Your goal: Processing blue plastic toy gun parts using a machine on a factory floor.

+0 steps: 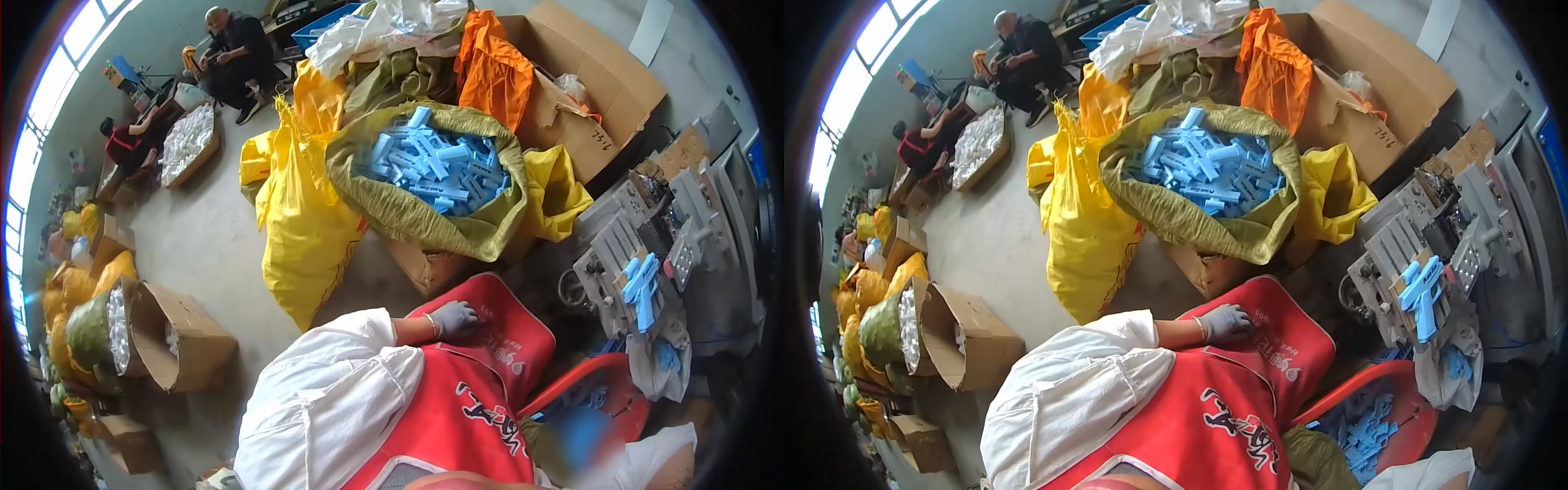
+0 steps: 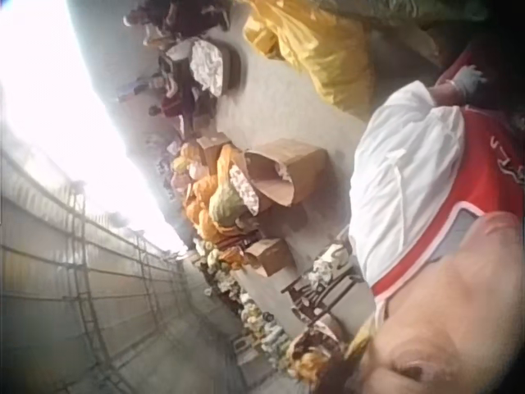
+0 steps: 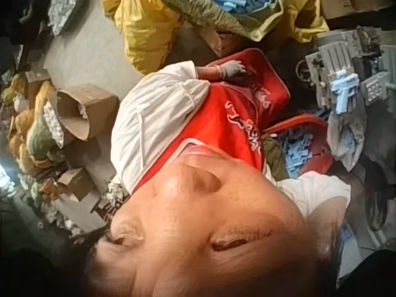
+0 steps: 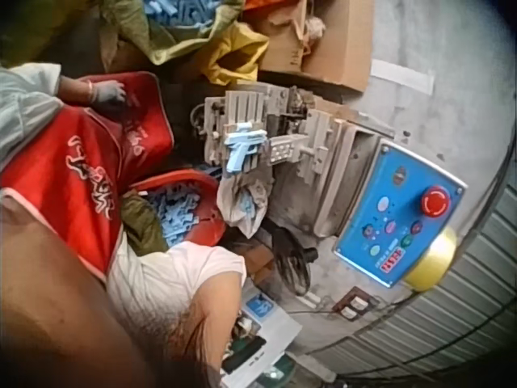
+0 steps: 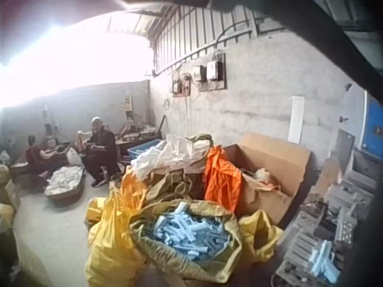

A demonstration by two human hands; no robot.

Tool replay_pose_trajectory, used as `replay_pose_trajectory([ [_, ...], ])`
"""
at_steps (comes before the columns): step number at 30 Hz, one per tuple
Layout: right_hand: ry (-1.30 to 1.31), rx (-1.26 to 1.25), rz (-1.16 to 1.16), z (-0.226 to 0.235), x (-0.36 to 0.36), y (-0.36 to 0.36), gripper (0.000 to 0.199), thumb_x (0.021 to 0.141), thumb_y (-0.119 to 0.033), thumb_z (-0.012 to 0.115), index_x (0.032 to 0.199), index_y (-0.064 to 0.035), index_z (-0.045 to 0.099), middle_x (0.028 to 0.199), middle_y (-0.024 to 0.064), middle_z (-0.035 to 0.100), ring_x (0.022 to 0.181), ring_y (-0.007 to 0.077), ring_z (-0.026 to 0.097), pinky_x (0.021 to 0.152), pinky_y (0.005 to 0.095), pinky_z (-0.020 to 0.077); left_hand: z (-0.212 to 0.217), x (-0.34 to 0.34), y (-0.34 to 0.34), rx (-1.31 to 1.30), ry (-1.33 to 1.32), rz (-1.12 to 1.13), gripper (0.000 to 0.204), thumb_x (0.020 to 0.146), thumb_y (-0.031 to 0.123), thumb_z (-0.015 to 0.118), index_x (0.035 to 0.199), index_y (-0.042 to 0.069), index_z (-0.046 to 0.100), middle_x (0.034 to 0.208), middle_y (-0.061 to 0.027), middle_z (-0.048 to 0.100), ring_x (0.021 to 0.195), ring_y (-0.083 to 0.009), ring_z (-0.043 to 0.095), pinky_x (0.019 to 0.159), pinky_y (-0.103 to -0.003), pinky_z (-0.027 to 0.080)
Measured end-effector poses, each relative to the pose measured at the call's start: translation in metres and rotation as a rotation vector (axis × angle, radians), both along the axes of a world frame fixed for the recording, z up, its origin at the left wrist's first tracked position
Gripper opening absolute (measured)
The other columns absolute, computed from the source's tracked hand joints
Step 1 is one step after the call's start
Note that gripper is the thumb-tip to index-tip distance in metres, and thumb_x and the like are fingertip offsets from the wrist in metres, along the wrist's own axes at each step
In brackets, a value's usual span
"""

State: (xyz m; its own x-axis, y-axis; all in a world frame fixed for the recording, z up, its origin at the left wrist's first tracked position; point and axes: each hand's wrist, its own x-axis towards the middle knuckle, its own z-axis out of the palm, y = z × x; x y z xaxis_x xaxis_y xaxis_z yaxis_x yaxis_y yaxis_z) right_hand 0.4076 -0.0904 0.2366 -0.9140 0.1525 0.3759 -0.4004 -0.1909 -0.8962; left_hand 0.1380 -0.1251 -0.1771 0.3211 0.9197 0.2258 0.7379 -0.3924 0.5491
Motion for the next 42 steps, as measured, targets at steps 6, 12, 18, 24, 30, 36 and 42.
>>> replay_pose_trajectory([
  [6,0.067,-0.018,0.069,0.002,-0.003,-0.009,0.031,0.095,-0.016,0.035,0.115,-0.0061,0.056,0.095,0.0052,0.057,0.081,0.0156,0.054,0.069,0.0283,0.0434,0.009,0.0,-0.005,-0.014,0.028,-0.019,0.024,0.08,0.034,0.059,0.093,0.015,0.065,0.09,-0.0037,0.063,0.086,-0.0269,0.056,0.073,-0.04,0.046],
  [12,0.151,-0.011,0.144,0.006,-0.005,-0.013,0.032,0.096,-0.017,0.034,0.116,-0.0062,0.056,0.096,0.0057,0.057,0.083,0.0164,0.055,0.07,0.029,0.0437,0.005,0.004,-0.009,-0.038,0.019,-0.008,0.026,0.081,0.033,0.059,0.097,0.014,0.065,0.094,-0.0046,0.064,0.089,-0.0272,0.056,0.077,-0.04,0.046],
  [18,0.229,-0.023,0.204,0.006,-0.012,-0.017,0.032,0.096,-0.017,0.033,0.116,-0.0062,0.056,0.098,0.0063,0.058,0.085,0.0172,0.055,0.072,0.0297,0.0441,0.004,0.001,-0.005,-0.044,0.035,-0.041,0.025,0.081,0.029,0.059,0.099,0.012,0.064,0.099,-0.0055,0.063,0.091,-0.0273,0.056,0.08,-0.04,0.045],
  [24,0.267,-0.048,0.281,0.013,-0.016,-0.021,0.033,0.096,-0.018,0.032,0.117,-0.0062,0.055,0.1,0.0068,0.058,0.087,0.018,0.056,0.073,0.0304,0.0445,0.014,0.001,-0.005,-0.051,0.018,-0.01,0.028,0.082,0.033,0.058,0.1,0.014,0.065,0.096,-0.0044,0.064,0.091,-0.0266,0.056,0.079,-0.04,0.045],
  [30,0.336,-0.075,0.352,0.013,-0.023,-0.027,0.034,0.097,-0.018,0.032,0.118,-0.0063,0.055,0.101,0.0074,0.059,0.088,0.0188,0.056,0.075,0.0311,0.0449,0.008,0.001,-0.01,-0.021,0.002,-0.009,0.025,0.081,0.03,0.059,0.098,0.014,0.065,0.097,-0.0038,0.064,0.092,-0.0264,0.055,0.079,-0.04,0.045],
  [36,0.419,-0.103,0.409,0.009,-0.026,-0.033,0.034,0.097,-0.019,0.031,0.118,-0.0063,0.055,0.103,0.008,0.059,0.09,0.0196,0.057,0.076,0.0318,0.0453,0.015,0.004,-0.014,-0.047,-0.004,-0.007,0.021,0.079,0.028,0.06,0.094,0.013,0.065,0.097,-0.0042,0.063,0.091,-0.0268,0.055,0.08,-0.04,0.045],
  [42,0.495,-0.123,0.407,0.008,-0.023,-0.044,0.035,0.098,-0.019,0.03,0.119,-0.0064,0.055,0.104,0.0085,0.059,0.092,0.0204,0.057,0.078,0.0325,0.0457,0.014,0.002,-0.01,-0.101,0.001,0.0,0.023,0.078,0.028,0.061,0.095,0.013,0.065,0.099,-0.0049,0.063,0.09,-0.0266,0.055,0.078,-0.04,0.045],
])
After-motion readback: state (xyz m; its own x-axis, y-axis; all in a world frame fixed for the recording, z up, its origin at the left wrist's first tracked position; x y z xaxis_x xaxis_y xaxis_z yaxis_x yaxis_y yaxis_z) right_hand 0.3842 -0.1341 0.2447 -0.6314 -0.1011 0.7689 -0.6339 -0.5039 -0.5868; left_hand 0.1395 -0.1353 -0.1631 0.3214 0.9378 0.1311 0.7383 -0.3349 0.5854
